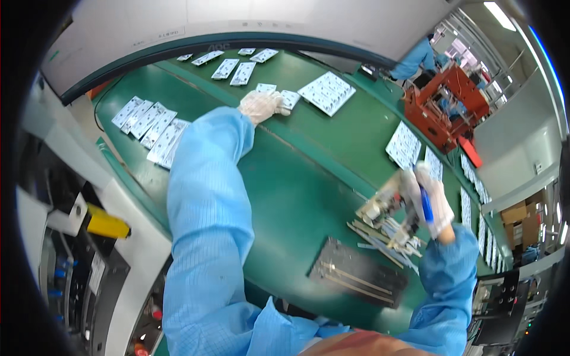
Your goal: Testing printed circuit boards using a test fixture and marking them with a pen.
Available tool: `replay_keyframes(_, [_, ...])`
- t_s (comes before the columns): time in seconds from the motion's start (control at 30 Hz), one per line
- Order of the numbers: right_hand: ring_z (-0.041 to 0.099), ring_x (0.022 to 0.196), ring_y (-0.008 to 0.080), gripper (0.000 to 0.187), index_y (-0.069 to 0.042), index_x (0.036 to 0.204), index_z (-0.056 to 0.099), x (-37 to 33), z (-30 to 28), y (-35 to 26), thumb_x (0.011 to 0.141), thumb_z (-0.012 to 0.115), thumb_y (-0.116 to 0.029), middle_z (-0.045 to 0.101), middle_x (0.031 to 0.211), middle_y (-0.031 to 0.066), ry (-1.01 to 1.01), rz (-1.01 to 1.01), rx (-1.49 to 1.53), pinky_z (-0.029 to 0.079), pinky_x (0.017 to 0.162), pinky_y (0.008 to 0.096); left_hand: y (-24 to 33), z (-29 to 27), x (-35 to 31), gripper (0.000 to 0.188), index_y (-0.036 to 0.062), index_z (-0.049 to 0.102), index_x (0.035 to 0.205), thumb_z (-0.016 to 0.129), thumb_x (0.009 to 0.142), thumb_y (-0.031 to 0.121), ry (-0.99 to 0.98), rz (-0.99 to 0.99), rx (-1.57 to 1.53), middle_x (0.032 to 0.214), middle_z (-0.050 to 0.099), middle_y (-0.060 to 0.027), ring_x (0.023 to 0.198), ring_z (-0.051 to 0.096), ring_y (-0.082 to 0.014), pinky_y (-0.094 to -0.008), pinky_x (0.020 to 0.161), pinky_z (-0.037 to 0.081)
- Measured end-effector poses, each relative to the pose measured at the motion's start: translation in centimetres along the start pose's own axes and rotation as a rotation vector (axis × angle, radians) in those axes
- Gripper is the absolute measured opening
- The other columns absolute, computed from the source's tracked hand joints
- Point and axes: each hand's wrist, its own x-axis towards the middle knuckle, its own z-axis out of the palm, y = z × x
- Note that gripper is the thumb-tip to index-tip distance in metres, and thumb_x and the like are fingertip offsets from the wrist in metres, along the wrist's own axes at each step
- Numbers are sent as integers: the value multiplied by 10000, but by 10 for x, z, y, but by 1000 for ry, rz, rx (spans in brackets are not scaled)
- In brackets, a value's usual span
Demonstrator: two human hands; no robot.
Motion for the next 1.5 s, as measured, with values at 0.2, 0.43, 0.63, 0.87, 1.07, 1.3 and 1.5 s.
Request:
replay_keyframes(0.2, [565, 983, 405, 323, -51, 1168, 528, 240, 113, 4, 938, 444, -262, 586, 1100, 210, 268, -384, -383, 470, 817, 441, -10, 6, -8, 479, 210, 573, 1222, 583, 826, 478, -75, -121, -102, 1204, 585, -110, 1062, 575, -302, -451, 939, 418])
replay_keyframes(0.43, [659, 895, 347, 305, -60, 973, 679, 371, 255, -49, 874, 541, -313, 666, 990, 170, 198, 52, -337, 524, 687, 509, -6, -4, -6, 540, 321, 513, 1315, 581, 813, 510, -239, -233, -157, 1343, 515, -109, 1116, 563, -258, -402, 937, 430])
replay_keyframes(0.63, [565, 1020, 428, 627, -31, 1038, 627, 381, 231, -24, 883, 442, -609, 619, 1003, 267, 152, 84, 106, 449, 873, 433, -9, 4, -7, 535, 323, 489, 1333, 554, 834, 507, -170, -167, -120, 1338, 528, -35, 1233, 482, -225, -455, 1027, 378])
replay_keyframes(0.87, [578, 1046, 393, 546, -38, 1013, 634, 283, 231, 89, 870, 521, -553, 632, 1030, 246, -33, 77, -184, 444, 928, 396, -8, 2, -5, 512, 317, 484, 1341, 531, 858, 481, -269, -224, -166, 1333, 531, -61, 1233, 479, -242, -462, 1023, 373])
replay_keyframes(1.07, [637, 909, 389, 593, -26, 1002, 625, 225, 176, 109, 836, 536, -588, 661, 958, 222, -300, 71, -454, 507, 799, 447, -10, 3, -1, 491, 341, 469, 1351, 534, 873, 434, -235, -132, -78, 1324, 527, -125, 1148, 538, -318, -436, 977, 410])
replay_keyframes(1.3, [557, 1026, 426, 619, -65, 1175, 474, 144, 168, 113, 758, 709, -459, 546, 1073, 271, -168, -12, -129, 443, 930, 420, -18, 7, 8, 546, 387, 397, 1375, 563, 860, 460, -83, -139, 108, 1420, 413, 5, 1346, 333, -234, -510, 1061, 323])
replay_keyframes(1.5, [547, 1046, 375, 643, -16, 1212, 458, 140, 200, 95, 795, 679, -453, 580, 1081, 206, -5, -79, -201, 455, 904, 398, -16, -9, -10, 602, 272, 355, 1408, 568, 859, 147, 149, -353, 38, 1431, 381, -42, 1371, 277, -274, -483, 1082, 306])
